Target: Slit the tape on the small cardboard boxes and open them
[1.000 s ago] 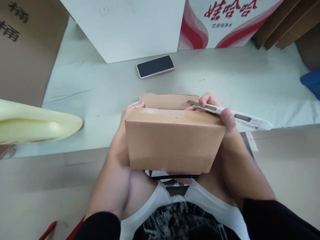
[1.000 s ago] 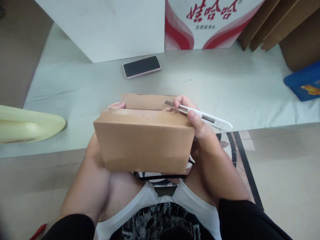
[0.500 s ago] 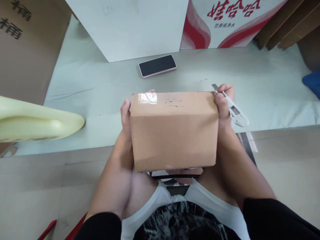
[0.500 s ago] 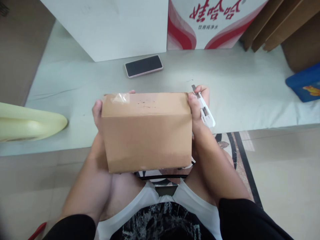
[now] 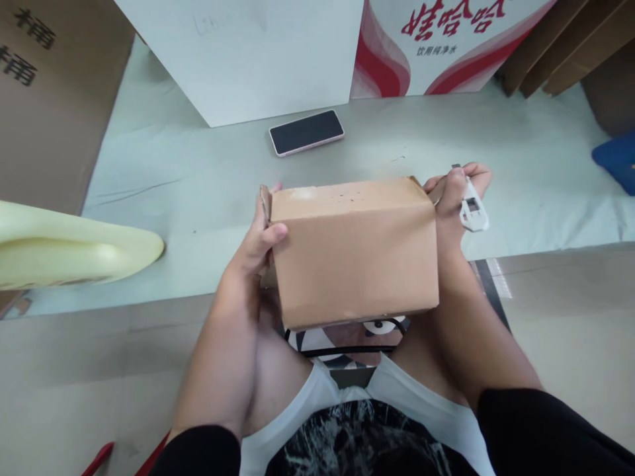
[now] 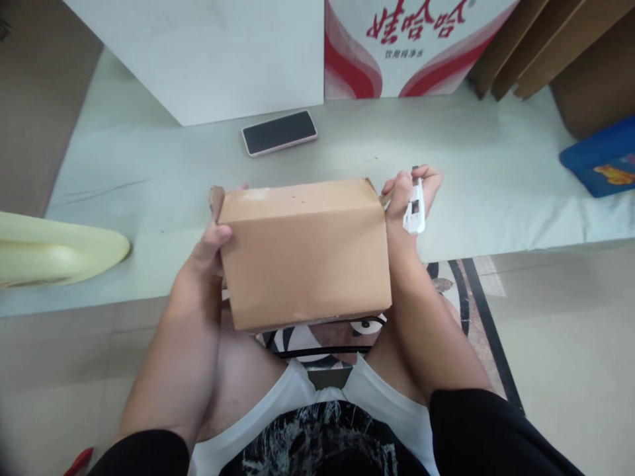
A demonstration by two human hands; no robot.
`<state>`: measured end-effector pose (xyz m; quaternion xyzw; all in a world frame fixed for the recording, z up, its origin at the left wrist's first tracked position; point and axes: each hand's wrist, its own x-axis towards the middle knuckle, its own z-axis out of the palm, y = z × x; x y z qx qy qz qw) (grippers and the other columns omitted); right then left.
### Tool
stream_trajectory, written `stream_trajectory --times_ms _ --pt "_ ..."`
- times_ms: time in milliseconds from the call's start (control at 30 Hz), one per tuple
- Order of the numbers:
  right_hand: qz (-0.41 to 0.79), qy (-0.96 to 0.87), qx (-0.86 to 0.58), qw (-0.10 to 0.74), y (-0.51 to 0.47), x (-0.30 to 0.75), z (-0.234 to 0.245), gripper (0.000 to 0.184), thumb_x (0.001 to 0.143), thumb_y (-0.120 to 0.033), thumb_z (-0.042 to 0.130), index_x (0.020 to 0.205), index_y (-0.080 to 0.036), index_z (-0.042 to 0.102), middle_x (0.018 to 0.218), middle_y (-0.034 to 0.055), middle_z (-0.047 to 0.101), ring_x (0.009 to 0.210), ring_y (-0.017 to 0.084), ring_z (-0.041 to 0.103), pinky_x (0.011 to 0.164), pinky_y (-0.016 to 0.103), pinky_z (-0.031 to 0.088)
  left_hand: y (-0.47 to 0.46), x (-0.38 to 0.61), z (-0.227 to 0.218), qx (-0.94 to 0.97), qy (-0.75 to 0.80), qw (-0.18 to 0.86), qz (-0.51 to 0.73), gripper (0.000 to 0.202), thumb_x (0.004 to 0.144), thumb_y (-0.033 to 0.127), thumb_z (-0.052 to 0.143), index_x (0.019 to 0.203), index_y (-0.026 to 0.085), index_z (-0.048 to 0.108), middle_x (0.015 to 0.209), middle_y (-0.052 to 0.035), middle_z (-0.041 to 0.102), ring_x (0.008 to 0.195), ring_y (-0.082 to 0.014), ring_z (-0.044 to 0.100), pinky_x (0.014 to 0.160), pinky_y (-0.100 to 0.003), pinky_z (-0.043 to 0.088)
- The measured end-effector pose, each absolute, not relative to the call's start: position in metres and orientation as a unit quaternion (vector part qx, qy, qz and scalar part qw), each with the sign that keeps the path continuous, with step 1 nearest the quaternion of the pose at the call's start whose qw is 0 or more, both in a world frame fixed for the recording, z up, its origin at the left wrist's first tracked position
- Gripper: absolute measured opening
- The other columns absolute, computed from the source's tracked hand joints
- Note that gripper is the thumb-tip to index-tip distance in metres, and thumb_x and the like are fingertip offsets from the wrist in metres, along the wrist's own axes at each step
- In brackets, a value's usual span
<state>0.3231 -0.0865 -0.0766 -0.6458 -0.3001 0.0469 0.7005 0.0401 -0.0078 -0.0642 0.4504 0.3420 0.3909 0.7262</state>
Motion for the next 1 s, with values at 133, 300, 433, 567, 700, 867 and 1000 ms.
stream_trajectory --times_ms 133,300,433,567,700,867,1000 --pt "0.052 -0.335 -0.658 0.673 -0.095 0.329 -0.075 0.038 0.098 -0.063 0.054 0.106 -0.029 0.039 0.096 0.0011 0.071 0.099 0.023 0.073 0.095 0.047 0.05 0.0 0.036 -0.053 0.366 0.392 0.745 0.396 0.057 0.06 0.046 0.092 0.105 0.024 0.066 0.113 -0.0086 0.074 0.109 -0.033 0.073 0.092 -0.044 0.062" --pt "0.167 -0.401 -0.604 0.668 -0.102 0.335 -0.082 0.044 0.094 -0.062 0.066 0.115 -0.032 0.042 0.112 0.0022 0.075 0.112 0.025 0.076 0.102 0.052 0.055 0.009 0.04 -0.038 0.306 0.379 0.71 0.509 0.032 0.087 0.049 0.062 0.097 0.019 0.066 0.088 -0.0029 0.072 0.083 -0.0195 0.069 0.085 -0.033 0.058" --pt "0.22 -0.511 -0.558 0.616 -0.103 0.334 -0.087 0.06 0.082 -0.067 0.078 0.12 -0.034 0.046 0.127 0.0037 0.073 0.116 0.027 0.075 0.107 0.057 0.057 0.016 0.045 -0.033 0.248 0.392 0.677 0.571 0.034 0.097 0.038 0.043 0.085 0.018 0.068 0.078 -0.0036 0.072 0.072 -0.0172 0.068 0.069 -0.028 0.055" --pt "0.173 -0.542 -0.582 0.581 -0.103 0.328 -0.089 0.067 0.077 -0.065 0.085 0.123 -0.034 0.049 0.13 0.0044 0.07 0.12 0.029 0.072 0.109 0.059 0.057 0.014 0.048 -0.035 0.253 0.397 0.684 0.557 0.038 0.099 0.038 0.044 0.085 0.015 0.071 0.078 -0.0053 0.075 0.073 -0.0177 0.07 0.068 -0.027 0.056" --pt "0.181 -0.529 -0.591 0.582 -0.104 0.322 -0.088 0.065 0.076 -0.056 0.087 0.124 -0.034 0.048 0.12 0.0035 0.071 0.1 0.024 0.075 0.084 0.046 0.064 0.011 0.048 -0.045 0.291 0.388 0.682 0.547 0.031 0.093 0.044 0.057 0.087 0.016 0.069 0.084 -0.0053 0.076 0.076 -0.0186 0.07 0.077 -0.029 0.057" --pt "0.152 -0.485 -0.667 0.544 -0.106 0.319 -0.086 0.052 0.079 -0.039 0.084 0.115 -0.031 0.047 0.103 -0.0002 0.07 0.072 0.016 0.064 0.063 0.034 0.053 0.011 0.048 -0.056 0.376 0.315 0.645 0.585 0.023 0.088 0.039 0.069 0.077 0.02 0.061 0.076 0.0011 0.065 0.088 -0.0183 0.071 0.089 -0.028 0.057" --pt "0.115 -0.448 -0.696 0.549 -0.103 0.316 -0.086 0.047 0.079 -0.035 0.083 0.108 -0.03 0.047 0.089 -0.0028 0.065 0.067 0.014 0.056 0.06 0.032 0.045 0.011 0.052 -0.057 0.371 0.308 0.67 0.564 0.036 0.076 0.043 0.082 0.069 0.021 0.054 0.072 0.0021 0.065 0.082 -0.0181 0.071 0.095 -0.032 0.06"
